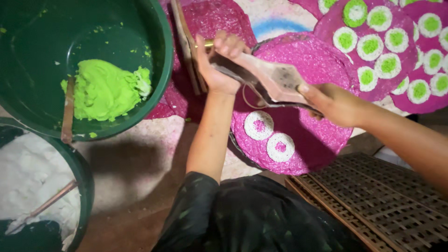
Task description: The person uses metal molds to form batter into decorative shapes by dipping the molds into green and white batter and then transferring the molded shapes onto circular pink mats.
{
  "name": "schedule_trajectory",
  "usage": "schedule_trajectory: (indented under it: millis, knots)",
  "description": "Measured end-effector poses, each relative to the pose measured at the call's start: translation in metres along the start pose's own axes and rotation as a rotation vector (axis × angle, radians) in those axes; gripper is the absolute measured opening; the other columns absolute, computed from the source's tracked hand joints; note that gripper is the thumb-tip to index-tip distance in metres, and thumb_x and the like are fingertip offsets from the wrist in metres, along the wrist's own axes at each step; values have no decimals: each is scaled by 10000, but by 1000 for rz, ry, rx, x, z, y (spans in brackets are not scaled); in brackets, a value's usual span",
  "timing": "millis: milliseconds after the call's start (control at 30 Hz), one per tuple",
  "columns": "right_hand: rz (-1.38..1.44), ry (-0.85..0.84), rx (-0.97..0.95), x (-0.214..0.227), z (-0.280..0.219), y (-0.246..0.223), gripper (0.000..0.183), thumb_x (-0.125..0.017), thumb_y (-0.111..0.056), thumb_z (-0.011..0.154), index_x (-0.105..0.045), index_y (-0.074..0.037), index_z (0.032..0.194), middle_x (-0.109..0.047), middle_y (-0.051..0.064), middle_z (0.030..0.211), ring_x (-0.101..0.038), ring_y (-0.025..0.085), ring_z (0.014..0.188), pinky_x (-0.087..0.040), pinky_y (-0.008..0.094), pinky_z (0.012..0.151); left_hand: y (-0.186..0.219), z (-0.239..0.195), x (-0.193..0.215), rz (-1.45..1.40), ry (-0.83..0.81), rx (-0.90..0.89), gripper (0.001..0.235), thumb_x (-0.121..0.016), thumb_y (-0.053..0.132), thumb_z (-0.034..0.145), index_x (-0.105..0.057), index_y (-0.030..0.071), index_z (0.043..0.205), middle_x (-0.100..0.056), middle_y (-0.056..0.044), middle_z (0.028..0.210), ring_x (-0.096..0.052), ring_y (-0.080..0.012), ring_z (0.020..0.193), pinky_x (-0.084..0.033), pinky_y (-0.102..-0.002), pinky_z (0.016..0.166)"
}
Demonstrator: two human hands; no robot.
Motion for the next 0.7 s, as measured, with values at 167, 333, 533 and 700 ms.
schedule_trajectory:
  millis: [167, 333, 533, 700]
  knots:
    - [-125, 31, 85, -14, 9, -24, 813, -214, -698, 980, -658, -17, 944, -569, 124, 666, -595, 284, 653, -512, 466, 672, 23, -5, 7, 49, 26, -74, 495, -397, 622, 1047, -520, 189, 840, -531, 50, 744, -563, -134, 727, -548, -405, 853]
    - [-178, -28, -9, -9, 4, -23, 834, -190, -694, 970, -689, -27, 994, -605, 155, 673, -653, 331, 677, -536, 505, 701, 2, -16, 23, -25, 161, -73, 453, -377, 563, 1028, -505, 191, 802, -514, 55, 678, -541, -139, 668, -552, -409, 787]
    - [-336, 153, -18, 5, 4, -19, 763, -229, -648, 1014, -698, -61, 1144, -684, 199, 801, -704, 362, 806, -539, 540, 796, -18, 8, 37, -39, 66, -113, 409, -371, 504, 1058, -489, 210, 799, -485, 53, 679, -511, -126, 659, -541, -362, 764]
    - [-244, 303, 217, -9, 17, -22, 714, -318, -612, 1018, -687, -12, 1137, -688, 241, 791, -699, 423, 780, -536, 532, 760, 11, 21, 28, 74, 35, -84, 353, -407, 463, 996, -485, 204, 769, -466, 57, 658, -476, -119, 632, -495, -357, 716]
Point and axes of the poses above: each hand's wrist, its own z-axis towards the middle knuckle, its own x-axis out of the back of the hand, y = z × x, the point moved 1 cm from there along z, towards the middle knuckle
